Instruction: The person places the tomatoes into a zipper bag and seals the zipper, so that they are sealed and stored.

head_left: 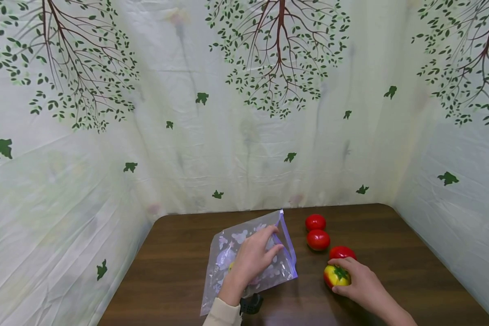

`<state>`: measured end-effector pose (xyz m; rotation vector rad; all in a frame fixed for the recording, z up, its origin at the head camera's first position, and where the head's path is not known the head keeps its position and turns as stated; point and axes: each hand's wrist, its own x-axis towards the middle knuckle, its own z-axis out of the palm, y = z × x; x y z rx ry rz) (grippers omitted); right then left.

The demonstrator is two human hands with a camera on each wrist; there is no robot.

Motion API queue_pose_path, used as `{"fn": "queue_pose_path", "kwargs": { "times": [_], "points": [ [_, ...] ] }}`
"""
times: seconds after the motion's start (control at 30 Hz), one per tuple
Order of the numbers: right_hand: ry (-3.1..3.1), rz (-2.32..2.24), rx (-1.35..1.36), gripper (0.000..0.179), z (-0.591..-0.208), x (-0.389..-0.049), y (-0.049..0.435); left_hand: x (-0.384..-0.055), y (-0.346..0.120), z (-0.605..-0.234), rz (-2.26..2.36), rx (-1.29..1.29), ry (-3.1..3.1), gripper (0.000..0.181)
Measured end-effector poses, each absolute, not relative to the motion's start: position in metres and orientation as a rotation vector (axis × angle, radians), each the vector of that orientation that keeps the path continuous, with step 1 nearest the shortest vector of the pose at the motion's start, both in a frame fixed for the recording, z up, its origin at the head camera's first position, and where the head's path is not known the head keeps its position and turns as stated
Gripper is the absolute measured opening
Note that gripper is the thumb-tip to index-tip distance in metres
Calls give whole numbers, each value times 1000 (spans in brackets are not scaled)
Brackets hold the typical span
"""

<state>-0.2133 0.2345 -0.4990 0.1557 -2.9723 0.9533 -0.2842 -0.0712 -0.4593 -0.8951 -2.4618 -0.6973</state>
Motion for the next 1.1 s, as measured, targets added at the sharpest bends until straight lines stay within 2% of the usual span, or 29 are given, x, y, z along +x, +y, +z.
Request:
{"fn": "queue_pose_path", "kwargs": {
  "times": [1.1],
  "points": [
    [-3009,895,161,60,-495,-215,224,-283,-75,-459,-700,-888,-2461,40]
  ]
}}
